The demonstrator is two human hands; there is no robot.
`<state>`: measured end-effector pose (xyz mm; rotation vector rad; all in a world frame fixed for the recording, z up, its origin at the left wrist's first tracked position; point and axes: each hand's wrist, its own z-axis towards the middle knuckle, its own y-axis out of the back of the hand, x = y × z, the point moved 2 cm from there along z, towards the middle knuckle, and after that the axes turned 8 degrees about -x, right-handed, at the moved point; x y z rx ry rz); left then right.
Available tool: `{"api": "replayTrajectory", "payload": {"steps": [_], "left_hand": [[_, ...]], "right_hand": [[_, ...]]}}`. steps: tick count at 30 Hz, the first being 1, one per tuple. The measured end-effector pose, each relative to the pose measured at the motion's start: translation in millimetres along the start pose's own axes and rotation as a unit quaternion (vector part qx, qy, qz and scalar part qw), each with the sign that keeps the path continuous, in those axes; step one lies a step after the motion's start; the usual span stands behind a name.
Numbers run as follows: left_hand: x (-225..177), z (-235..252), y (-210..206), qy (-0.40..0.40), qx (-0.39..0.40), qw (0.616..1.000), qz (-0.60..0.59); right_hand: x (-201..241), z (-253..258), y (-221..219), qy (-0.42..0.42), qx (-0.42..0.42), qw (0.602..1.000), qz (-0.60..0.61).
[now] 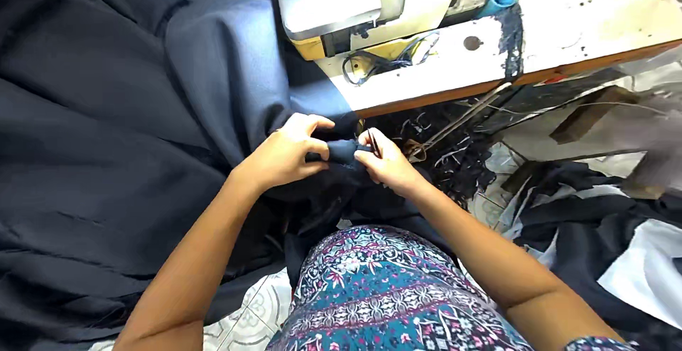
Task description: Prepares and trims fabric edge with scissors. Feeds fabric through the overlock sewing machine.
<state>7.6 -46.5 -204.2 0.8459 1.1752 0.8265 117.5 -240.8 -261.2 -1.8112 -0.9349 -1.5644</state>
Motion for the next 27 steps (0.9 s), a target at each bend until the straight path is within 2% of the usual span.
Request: {"api": "replayTrajectory", "payload": {"steps": [4,10,17,19,23,24,27], "left_hand": [[3,1,0,-0.006,0.014,1.000,-0.014],[3,2,0,-0.002,0.017,1.000,-0.013],[8,3,1,0.001,0.003,0.999,0.041],[-13,2,5,-0.003,-0.007,0.997,0.071],[-93,-9,0,-0.093,-0.006,0.990,0.108],[-94,-13,-6,-0.093,0.002,0.990,0.103],[-82,-25,-7,-0.024,0.055,0.994,0.091]], "right_hand": [[-2,-3,1,0.025,0.013,1.000,-0.008],[-20,-15,7,-0.002,-0.018,1.000,0.002],[-29,-27,15,-0.075,-0.024,0.997,0.022],[-27,-29,16,-0.085,-0.014,0.995,0.052],[-9,-25,18,-0.092,0.003,0.987,0.129],[-3,-23,18,-0.088,0.007,0.986,0.141],[9,-20,12,-0.068,0.020,0.988,0.138]]}}
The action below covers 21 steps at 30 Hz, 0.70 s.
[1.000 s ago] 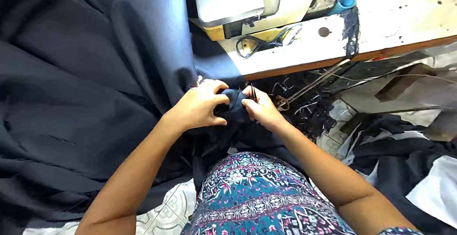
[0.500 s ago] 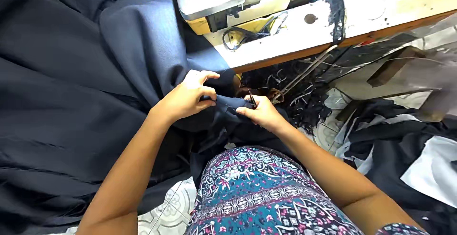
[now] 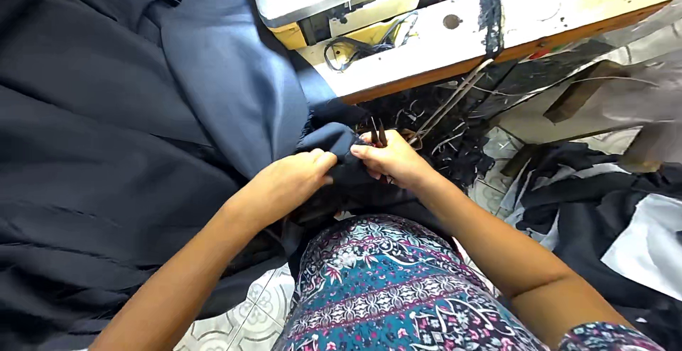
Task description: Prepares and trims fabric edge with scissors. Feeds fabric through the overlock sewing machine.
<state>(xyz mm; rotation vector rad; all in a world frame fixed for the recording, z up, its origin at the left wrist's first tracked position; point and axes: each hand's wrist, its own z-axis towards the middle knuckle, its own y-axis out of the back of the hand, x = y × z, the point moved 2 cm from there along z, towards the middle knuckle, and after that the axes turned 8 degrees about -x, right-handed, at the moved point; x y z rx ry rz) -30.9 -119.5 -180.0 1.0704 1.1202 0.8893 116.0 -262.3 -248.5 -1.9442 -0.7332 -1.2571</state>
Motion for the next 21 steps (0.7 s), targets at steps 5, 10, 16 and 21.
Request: {"api": "replayTrajectory", "payload": {"steps": [5,10,16,21], "left_hand": [[-53,0,34,-0.154,-0.057,0.985,-0.048],[-22,5,43,-0.136,-0.123,0.981,-0.057],[-21,4,24,-0.134,-0.182,0.971,-0.079],[-12,-8,1,-0.135,-0.288,0.944,-0.089]], "right_hand": [[12,-16,-15,0.061,0.036,0.995,-0.070],[19,-46,-20,0.216,0.064,0.960,-0.165],[8,-63,-12,0.258,0.028,0.945,-0.198],[6,-70,-16,0.282,-0.043,0.944,-0.167]]}}
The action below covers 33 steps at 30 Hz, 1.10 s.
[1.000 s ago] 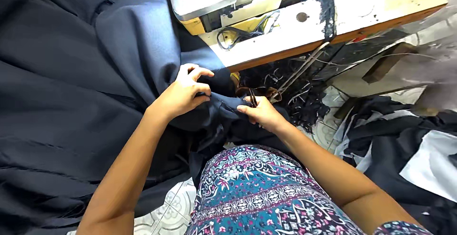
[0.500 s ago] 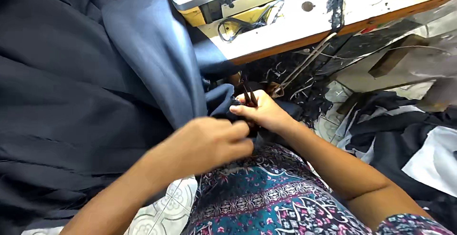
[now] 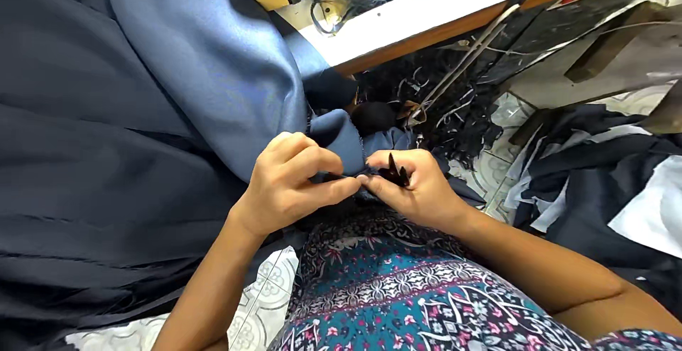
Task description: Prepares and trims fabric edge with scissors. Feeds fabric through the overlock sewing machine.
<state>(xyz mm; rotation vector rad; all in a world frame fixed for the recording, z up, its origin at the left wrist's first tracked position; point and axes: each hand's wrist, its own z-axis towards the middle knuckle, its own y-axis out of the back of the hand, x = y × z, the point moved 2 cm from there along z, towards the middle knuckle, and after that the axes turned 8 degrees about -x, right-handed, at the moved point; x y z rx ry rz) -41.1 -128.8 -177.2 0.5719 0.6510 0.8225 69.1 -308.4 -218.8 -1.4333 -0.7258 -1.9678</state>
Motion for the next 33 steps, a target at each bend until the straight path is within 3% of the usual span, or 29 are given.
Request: {"api": "replayTrajectory", "payload": {"steps": [8,20,23,25,27,30,33], "left_hand": [[-4,-24,-8,0.016,-0.063,0.998,-0.012],[-7,-25,-12,0.050,-0.069,0.996,-0.026],[-10,-22,-13,0.087,-0.063,0.993,-0.050],[-11,-17,-9,0.112,-0.019,0.991,-0.068],[-5,-3,5,0.118,0.080,0.988,-0.066],[20,31,33,0.075,0.222,0.972,-0.009],[42,68,23,0.013,0.335,0.942,-0.013]], "right_hand": [[4,-6,0,0.069,0.036,0.996,-0.038],[8,-10,-1,0.121,0.048,0.988,-0.082],[4,-14,-5,0.183,0.044,0.973,-0.130],[-2,-16,-8,0.231,0.044,0.961,-0.146],[-3,-15,-6,0.244,0.090,0.958,-0.122],[6,-13,8,0.227,0.191,0.954,-0.036],[27,-12,27,0.207,0.232,0.949,0.046]]}}
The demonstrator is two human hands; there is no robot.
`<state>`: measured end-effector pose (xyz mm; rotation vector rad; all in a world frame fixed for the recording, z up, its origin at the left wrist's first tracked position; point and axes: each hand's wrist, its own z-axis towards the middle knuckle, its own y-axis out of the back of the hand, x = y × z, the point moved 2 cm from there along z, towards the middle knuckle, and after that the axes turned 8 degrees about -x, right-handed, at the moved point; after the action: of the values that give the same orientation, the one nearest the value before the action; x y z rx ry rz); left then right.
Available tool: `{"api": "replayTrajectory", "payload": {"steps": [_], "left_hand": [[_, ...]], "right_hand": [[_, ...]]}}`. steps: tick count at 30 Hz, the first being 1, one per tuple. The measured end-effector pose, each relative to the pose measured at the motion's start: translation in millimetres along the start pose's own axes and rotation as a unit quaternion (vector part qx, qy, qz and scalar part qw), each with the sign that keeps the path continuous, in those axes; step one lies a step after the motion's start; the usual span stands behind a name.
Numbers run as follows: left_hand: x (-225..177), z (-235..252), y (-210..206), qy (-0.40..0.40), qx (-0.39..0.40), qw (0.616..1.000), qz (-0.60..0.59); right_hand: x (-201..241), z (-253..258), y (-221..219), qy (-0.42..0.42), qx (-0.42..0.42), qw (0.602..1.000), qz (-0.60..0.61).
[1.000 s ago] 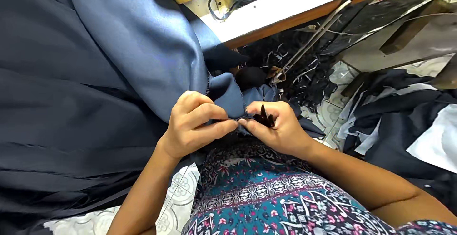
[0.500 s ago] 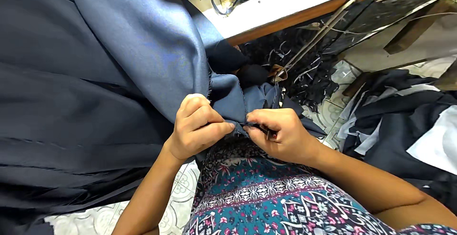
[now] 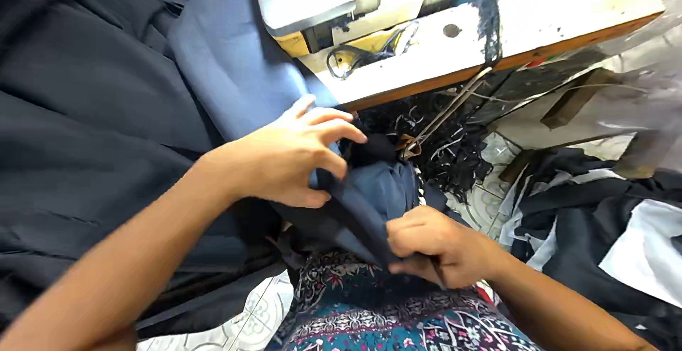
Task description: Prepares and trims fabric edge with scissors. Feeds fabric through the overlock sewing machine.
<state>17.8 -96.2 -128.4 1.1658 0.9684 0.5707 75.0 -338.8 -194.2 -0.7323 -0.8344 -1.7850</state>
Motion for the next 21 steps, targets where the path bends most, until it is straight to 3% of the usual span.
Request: {"api": "replayTrajectory", "payload": {"steps": [5,9,12,14,17,19,21], "left_hand": [[17,70,-23,-0.018,0.231,0.971,-0.059],[50,63,18,-0.041,0.077,0.993,-0.074],[24,12,15,0.037,-0.027,0.999,-0.003],[-23,-31,-45,0.153,-0.057,0.986,-0.046],[-84,-65,-136,0.329,-0.130,0.907,-0.227],[-96,-66,-158,0.370,-0.245,0.858,-0.260],[-95,-57,-149,0.342,-0.331,0.857,-0.197]], "right_hand": [[54,-21,44,-0.005,-0.073,0.993,0.096],[73,-50,83,-0.028,-0.259,0.941,0.217],[59,-45,95,-0.066,-0.353,0.928,0.105],[41,-36,102,-0.070,-0.325,0.939,0.088],[23,0,103,-0.063,-0.247,0.964,0.075],[16,25,102,-0.048,-0.217,0.972,0.071],[16,48,105,-0.025,-0.199,0.979,0.041]]}}
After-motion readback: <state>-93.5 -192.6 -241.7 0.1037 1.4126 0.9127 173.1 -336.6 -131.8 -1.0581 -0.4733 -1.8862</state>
